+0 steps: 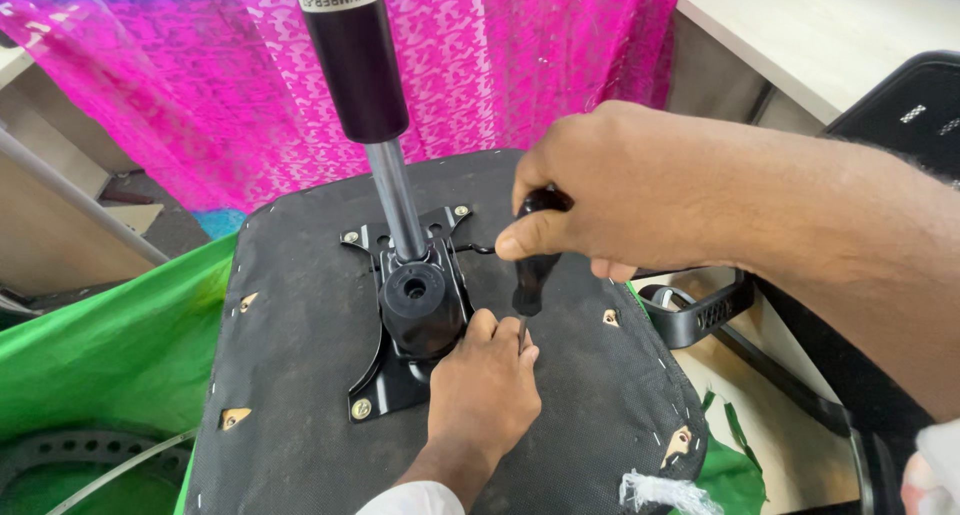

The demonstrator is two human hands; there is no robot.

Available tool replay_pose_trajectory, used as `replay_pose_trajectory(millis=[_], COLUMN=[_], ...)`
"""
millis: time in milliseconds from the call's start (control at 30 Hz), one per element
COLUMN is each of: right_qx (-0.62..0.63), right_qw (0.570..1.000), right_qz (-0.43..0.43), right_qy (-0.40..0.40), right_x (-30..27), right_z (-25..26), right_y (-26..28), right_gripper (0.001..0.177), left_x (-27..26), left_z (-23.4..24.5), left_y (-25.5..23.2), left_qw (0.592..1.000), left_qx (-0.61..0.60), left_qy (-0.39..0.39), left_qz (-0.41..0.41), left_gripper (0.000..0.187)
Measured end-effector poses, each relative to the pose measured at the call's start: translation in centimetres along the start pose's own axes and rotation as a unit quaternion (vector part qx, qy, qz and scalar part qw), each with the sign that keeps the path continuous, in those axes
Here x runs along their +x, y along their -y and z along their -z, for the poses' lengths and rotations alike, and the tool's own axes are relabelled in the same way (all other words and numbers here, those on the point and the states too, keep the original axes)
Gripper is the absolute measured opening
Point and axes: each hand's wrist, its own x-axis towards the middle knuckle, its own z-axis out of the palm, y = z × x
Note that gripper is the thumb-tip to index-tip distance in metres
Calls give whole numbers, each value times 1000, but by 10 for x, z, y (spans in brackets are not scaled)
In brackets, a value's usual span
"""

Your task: The person uses a screwdriver to tighten screws on the underside of an office chair seat, securing the central gas lift mechanism to the seat base. They methodically work around the mounting plate, tightening each screw in turn.

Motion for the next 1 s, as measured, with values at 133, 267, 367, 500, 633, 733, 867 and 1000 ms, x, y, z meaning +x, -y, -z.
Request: replay_pose_trajectory(millis=[133, 267, 367, 500, 633, 733, 867, 1000], right_qx=[-14, 8, 33, -23, 1, 69, 81, 73], right_qw=[894, 992, 994, 997, 994, 992, 940, 990], right_qz=[365, 99, 72, 38, 64, 85, 274, 92], right_qy=[-259, -76, -81, -70, -87, -65, -184, -80], right_x=[3, -2, -8, -10, -4, -3, -5, -9], right_z=[-7, -8, -4, -5, -12, -16, -12, -3], right_y=[-15, -14, -8, -6, -13, -21, -21, -7], right_gripper=[58, 33, 28, 43, 55, 40, 35, 23], left_x=[0, 2, 3, 3, 5, 5, 3, 3], left_z=[0, -1, 0, 0, 1, 0, -2, -3], left_y=[0, -1, -1, -2, -4, -4, -1, -1], left_qw=[1000, 1000, 1000, 1000, 1000, 1000, 1000, 1000], left_qx=[3, -2, -9, -22, -20, -6, -14, -6], left_qy=[13, -5, -4, -2, -5, 8, -17, -22], left_qz=[4, -1, 6, 13, 13, 21, -7, -9], left_gripper=[23, 23, 21, 19, 18, 21, 19, 20])
